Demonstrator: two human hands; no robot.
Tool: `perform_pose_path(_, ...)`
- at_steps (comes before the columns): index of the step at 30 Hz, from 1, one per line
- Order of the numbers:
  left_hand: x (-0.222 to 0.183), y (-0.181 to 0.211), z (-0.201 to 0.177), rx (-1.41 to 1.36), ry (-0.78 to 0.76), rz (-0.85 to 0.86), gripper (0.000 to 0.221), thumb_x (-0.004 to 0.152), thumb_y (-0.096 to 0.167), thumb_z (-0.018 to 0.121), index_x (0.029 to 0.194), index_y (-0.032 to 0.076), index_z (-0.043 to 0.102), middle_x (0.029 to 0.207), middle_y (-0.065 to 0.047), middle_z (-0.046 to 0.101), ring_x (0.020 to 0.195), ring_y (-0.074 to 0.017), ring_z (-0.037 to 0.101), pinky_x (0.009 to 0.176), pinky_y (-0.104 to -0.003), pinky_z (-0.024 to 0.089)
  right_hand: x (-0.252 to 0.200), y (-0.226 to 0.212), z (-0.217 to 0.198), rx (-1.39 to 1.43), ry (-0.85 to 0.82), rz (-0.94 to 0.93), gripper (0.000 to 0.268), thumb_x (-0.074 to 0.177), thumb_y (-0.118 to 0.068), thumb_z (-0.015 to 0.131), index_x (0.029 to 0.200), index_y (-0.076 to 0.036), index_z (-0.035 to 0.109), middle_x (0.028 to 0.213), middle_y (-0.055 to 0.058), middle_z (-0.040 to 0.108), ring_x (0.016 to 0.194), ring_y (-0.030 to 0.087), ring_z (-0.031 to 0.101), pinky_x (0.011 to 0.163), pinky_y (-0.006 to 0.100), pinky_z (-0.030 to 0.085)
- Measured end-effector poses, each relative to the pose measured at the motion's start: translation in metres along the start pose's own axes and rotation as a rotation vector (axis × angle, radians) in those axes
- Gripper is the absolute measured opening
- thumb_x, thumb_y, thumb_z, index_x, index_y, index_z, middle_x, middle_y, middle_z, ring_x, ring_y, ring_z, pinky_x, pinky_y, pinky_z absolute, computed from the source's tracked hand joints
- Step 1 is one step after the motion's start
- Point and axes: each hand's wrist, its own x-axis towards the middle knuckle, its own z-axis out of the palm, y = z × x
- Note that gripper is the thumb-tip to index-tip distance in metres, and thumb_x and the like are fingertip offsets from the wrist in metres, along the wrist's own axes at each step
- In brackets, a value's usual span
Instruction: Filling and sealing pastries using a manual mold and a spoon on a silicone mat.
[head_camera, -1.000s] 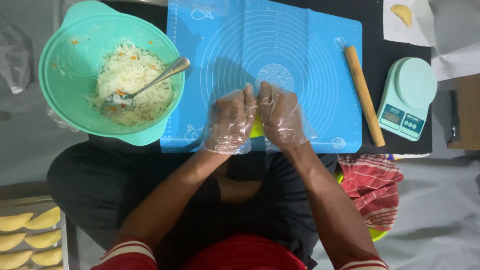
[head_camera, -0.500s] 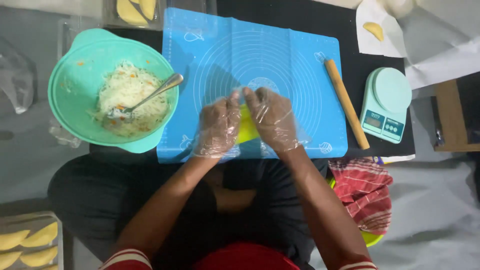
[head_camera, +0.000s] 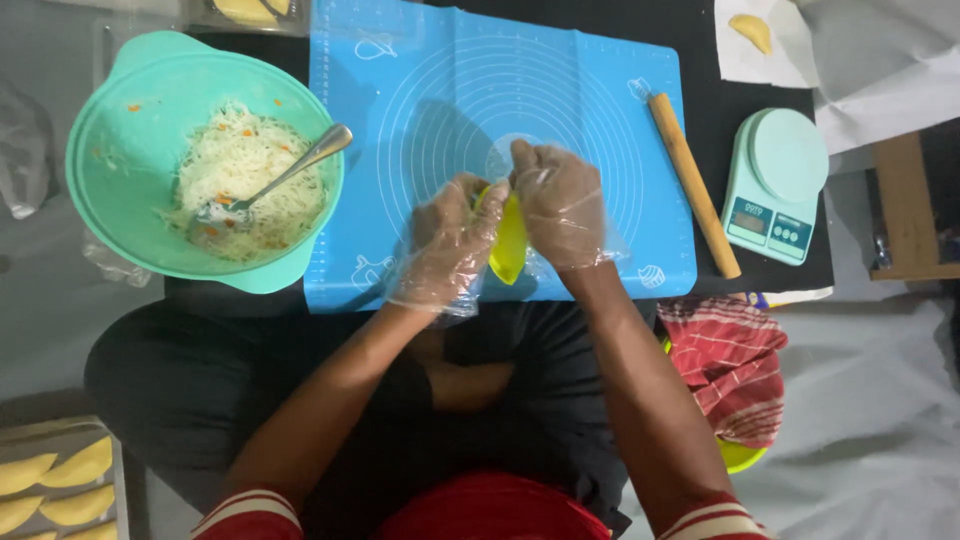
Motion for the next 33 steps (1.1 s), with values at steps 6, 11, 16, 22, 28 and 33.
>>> perform_pose_path(6, -0.003, 0.013, -0.007, 0.184, 0.058, 0.274, 0.038, 0.106, 0.043, 0.055, 0.094, 0.009, 0.067, 0.069, -0.017, 0.070, 0.065, -0.0386, 0.072, 0.055, -0.043, 0.054, -0.004, -0.024, 0.001, -0.046, -0.063, -0.270, 0.027, 0.106, -0.029, 0.054, 0.097, -0.013, 0.073, 0.079, 0.017, 0.074, 0.084, 0.041, 0.074, 0.074, 0.052, 0.058)
perform_pose_path(11, 0.003, -0.011, 0.005, 0.213, 0.262, 0.428, 0.042, 0.112, 0.026, 0.046, 0.079, 0.005, 0.061, 0.056, -0.014, 0.061, 0.047, -0.0253, 0.062, 0.045, -0.032, 0.047, -0.004, -0.018, 0.013, -0.034, -0.057, 0.111, 0.067, 0.103, -0.062, 0.039, 0.094, -0.006, 0.074, 0.089, 0.019, 0.077, 0.097, 0.047, 0.071, 0.090, 0.058, 0.052)
perform_pose_path(16, 0.006, -0.026, 0.008, 0.197, 0.209, 0.408, 0.043, 0.112, 0.022, 0.043, 0.085, -0.004, 0.064, 0.055, -0.017, 0.057, 0.047, -0.0285, 0.061, 0.042, -0.036, 0.045, -0.009, -0.022, 0.027, 0.062, 0.004, 0.113, 0.060, 0.108, -0.046, 0.040, 0.080, -0.007, 0.075, 0.077, 0.017, 0.076, 0.080, 0.040, 0.073, 0.083, 0.050, 0.058)
perform_pose_path(22, 0.002, -0.009, 0.004, 0.174, 0.315, 0.384, 0.043, 0.108, 0.014, 0.047, 0.068, 0.000, 0.054, 0.051, -0.018, 0.052, 0.044, -0.0321, 0.057, 0.040, -0.037, 0.042, -0.002, -0.017, 0.033, 0.169, 0.059, 0.014, 0.056, 0.108, -0.038, 0.041, 0.071, -0.009, 0.071, 0.065, 0.016, 0.072, 0.063, 0.032, 0.070, 0.067, 0.042, 0.058)
perform_pose_path(28, 0.011, -0.011, -0.004, 0.181, 0.467, 0.469, 0.034, 0.104, 0.008, 0.053, 0.071, -0.001, 0.057, 0.055, -0.022, 0.054, 0.053, -0.0393, 0.063, 0.042, -0.039, 0.044, -0.013, -0.032, 0.026, 0.386, 0.016, -0.112, 0.049, 0.107, -0.046, 0.037, 0.112, -0.009, 0.069, 0.101, 0.023, 0.071, 0.092, 0.035, 0.070, 0.086, 0.046, 0.056)
perform_pose_path(33, 0.009, 0.001, -0.014, -0.086, 0.413, 0.071, 0.042, 0.110, 0.031, 0.042, 0.086, 0.003, 0.063, 0.070, -0.015, 0.066, 0.062, -0.0255, 0.067, 0.057, -0.035, 0.056, -0.031, -0.025, 0.027, 0.253, -0.024, 0.107, 0.056, 0.102, -0.054, 0.051, 0.125, -0.006, 0.068, 0.110, 0.028, 0.070, 0.107, 0.047, 0.068, 0.095, 0.055, 0.055)
